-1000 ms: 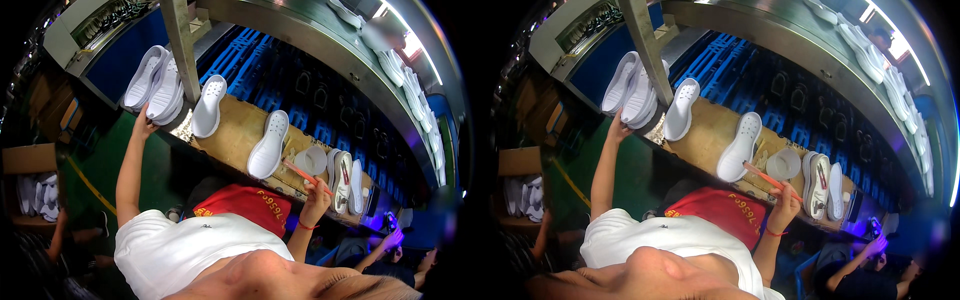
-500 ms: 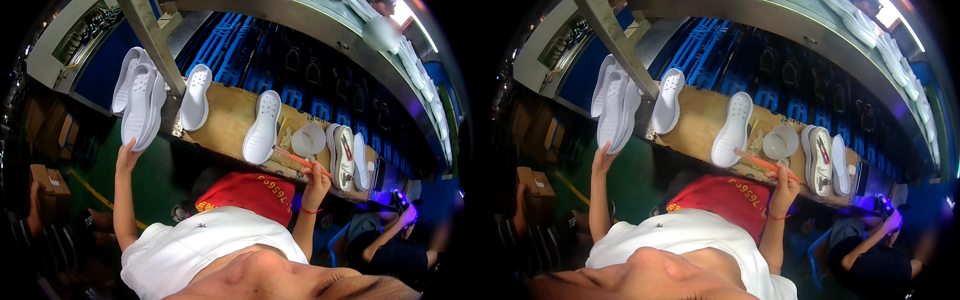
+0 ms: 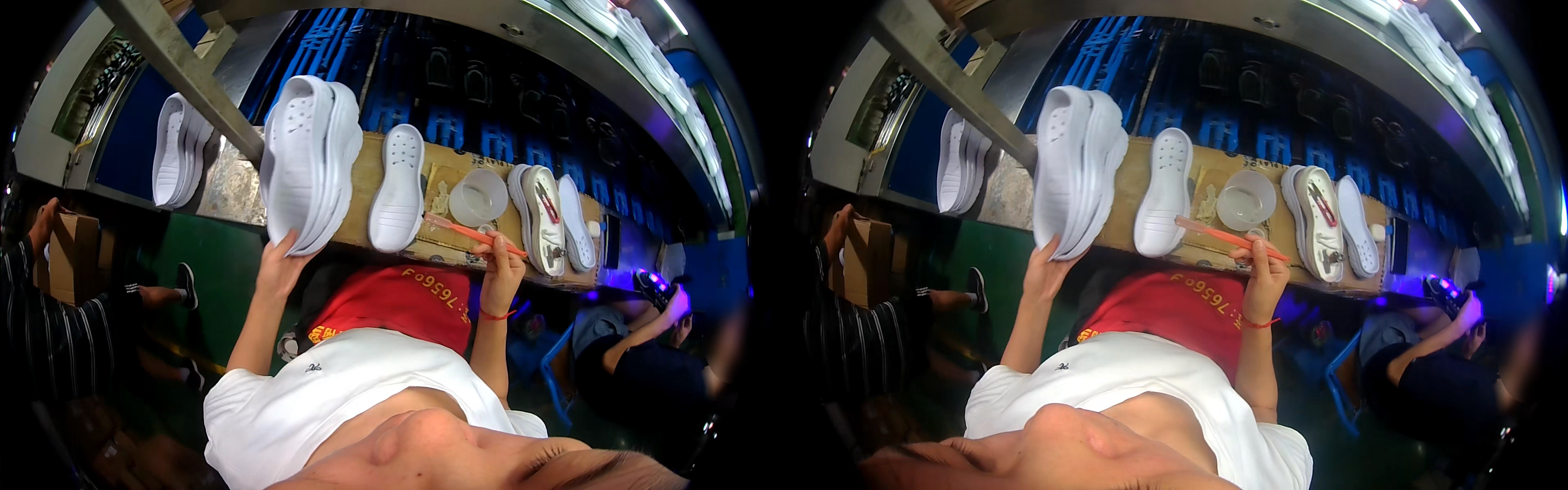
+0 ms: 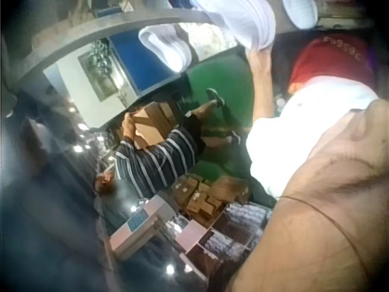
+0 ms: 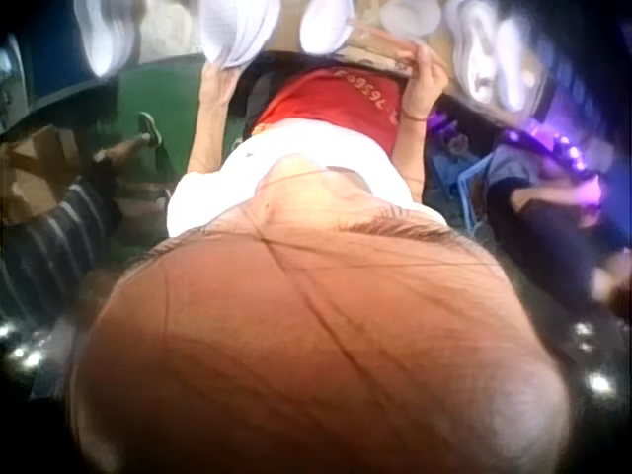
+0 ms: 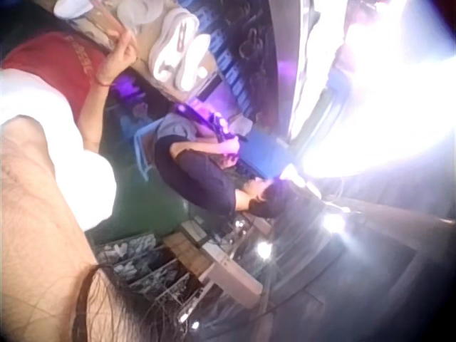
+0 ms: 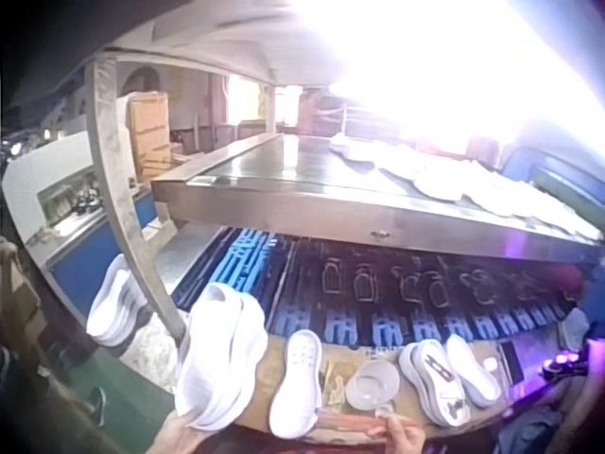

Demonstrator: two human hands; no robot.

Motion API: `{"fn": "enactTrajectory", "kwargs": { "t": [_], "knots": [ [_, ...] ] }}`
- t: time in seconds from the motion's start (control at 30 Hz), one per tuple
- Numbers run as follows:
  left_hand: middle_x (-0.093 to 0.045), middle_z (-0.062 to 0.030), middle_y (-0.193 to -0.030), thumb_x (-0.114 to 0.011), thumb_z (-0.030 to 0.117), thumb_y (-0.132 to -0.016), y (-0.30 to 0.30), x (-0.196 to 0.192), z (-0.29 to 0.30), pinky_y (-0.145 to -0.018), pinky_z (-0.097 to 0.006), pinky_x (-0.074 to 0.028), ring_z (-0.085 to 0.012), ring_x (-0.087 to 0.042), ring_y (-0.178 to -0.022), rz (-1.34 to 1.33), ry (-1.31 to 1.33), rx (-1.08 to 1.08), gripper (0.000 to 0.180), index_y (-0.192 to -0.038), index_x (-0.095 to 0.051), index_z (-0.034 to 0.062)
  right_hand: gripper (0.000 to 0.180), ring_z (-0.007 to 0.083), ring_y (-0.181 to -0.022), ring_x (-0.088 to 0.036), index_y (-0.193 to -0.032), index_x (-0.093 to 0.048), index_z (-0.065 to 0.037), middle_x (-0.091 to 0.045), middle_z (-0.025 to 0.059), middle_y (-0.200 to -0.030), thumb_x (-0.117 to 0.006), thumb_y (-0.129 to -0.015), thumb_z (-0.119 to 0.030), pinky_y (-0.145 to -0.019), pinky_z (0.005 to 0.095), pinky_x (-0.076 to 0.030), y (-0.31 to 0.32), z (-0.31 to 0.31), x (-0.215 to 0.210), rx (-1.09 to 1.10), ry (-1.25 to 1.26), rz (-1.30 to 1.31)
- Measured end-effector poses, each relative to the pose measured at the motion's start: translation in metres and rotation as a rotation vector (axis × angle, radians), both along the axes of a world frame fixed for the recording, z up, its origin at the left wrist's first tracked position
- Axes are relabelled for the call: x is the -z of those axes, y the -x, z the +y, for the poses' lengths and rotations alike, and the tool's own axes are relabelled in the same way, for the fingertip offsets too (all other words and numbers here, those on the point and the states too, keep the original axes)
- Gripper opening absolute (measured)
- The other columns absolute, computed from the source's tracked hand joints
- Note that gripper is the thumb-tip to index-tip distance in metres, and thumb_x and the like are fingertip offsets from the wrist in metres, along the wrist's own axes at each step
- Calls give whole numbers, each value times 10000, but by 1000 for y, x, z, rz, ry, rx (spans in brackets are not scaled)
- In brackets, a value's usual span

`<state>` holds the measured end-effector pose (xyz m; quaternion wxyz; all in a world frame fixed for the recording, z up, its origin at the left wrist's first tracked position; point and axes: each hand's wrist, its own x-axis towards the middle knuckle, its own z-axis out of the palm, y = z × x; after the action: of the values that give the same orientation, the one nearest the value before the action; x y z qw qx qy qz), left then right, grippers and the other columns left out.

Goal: The person repeatedly picks up white shoe insoles from a stack, applies a clear liquid to the bottom surface using a brush, and places them on a conveyor belt. The process is repeated for multiple insoles in a factory setting.

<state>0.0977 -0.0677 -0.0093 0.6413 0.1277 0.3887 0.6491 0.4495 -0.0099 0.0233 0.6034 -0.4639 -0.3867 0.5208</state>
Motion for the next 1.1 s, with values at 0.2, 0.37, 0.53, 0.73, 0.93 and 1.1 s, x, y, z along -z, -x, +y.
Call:
{"fn": "enactTrajectory", "kwargs": {
  "t": [0.2,0.37,0.53,0.73,0.93,1.1],
  "knots": [
    [-520,-150,-1305,-622,128,-925,-40,28,47,-993,-480,-477,-295,-546,-1186,8,35,-10,524,-1371,-383,-10,278,98,-736,-602,-1053,-643,68,-691,89,-790,-544,-989,-184,-718,220,-430,-15,-7,-3,95,29,-32],
    [-472,-178,-1345,-593,102,-918,-45,12,45,-1053,-530,-415,-329,-495,-1239,-38,157,43,517,-1371,-369,-12,276,113,-734,-613,-1069,-631,57,-685,89,-803,-532,-993,-189,-703,230,-447,-22,-4,4,111,45,-39],
    [-460,-126,-1335,-569,84,-913,-32,-9,17,-1061,-487,-389,-276,-466,-1235,-83,250,110,473,-1353,-400,37,275,117,-730,-613,-1080,-622,55,-681,85,-805,-522,-997,-187,-696,237,-457,-15,6,2,77,38,-34],
    [-472,-71,-1256,-583,53,-867,37,-19,19,-967,-338,-373,-190,-471,-1139,774,161,69,508,-1352,-428,55,266,102,-716,-593,-1055,-639,62,-687,89,-790,-530,-993,-173,-696,221,-445,-14,14,-2,99,20,-46],
    [-471,-110,-1259,-613,57,-763,118,-14,141,-1055,-435,-336,-332,-415,-1220,2406,-779,345,421,-1174,-568,134,276,95,-715,-561,-1053,-648,69,-695,84,-791,-538,-990,-176,-699,224,-432,-30,29,-8,153,-64,-228],
    [-551,-63,-1201,-593,100,-785,122,-10,207,-1089,-441,-326,-284,-449,-1230,2465,-1046,890,260,-1035,-642,148,284,88,-709,-592,-1027,-680,56,-701,63,-779,-562,-980,-199,-683,230,-447,-46,50,-30,204,-158,-515]
  ]
}}
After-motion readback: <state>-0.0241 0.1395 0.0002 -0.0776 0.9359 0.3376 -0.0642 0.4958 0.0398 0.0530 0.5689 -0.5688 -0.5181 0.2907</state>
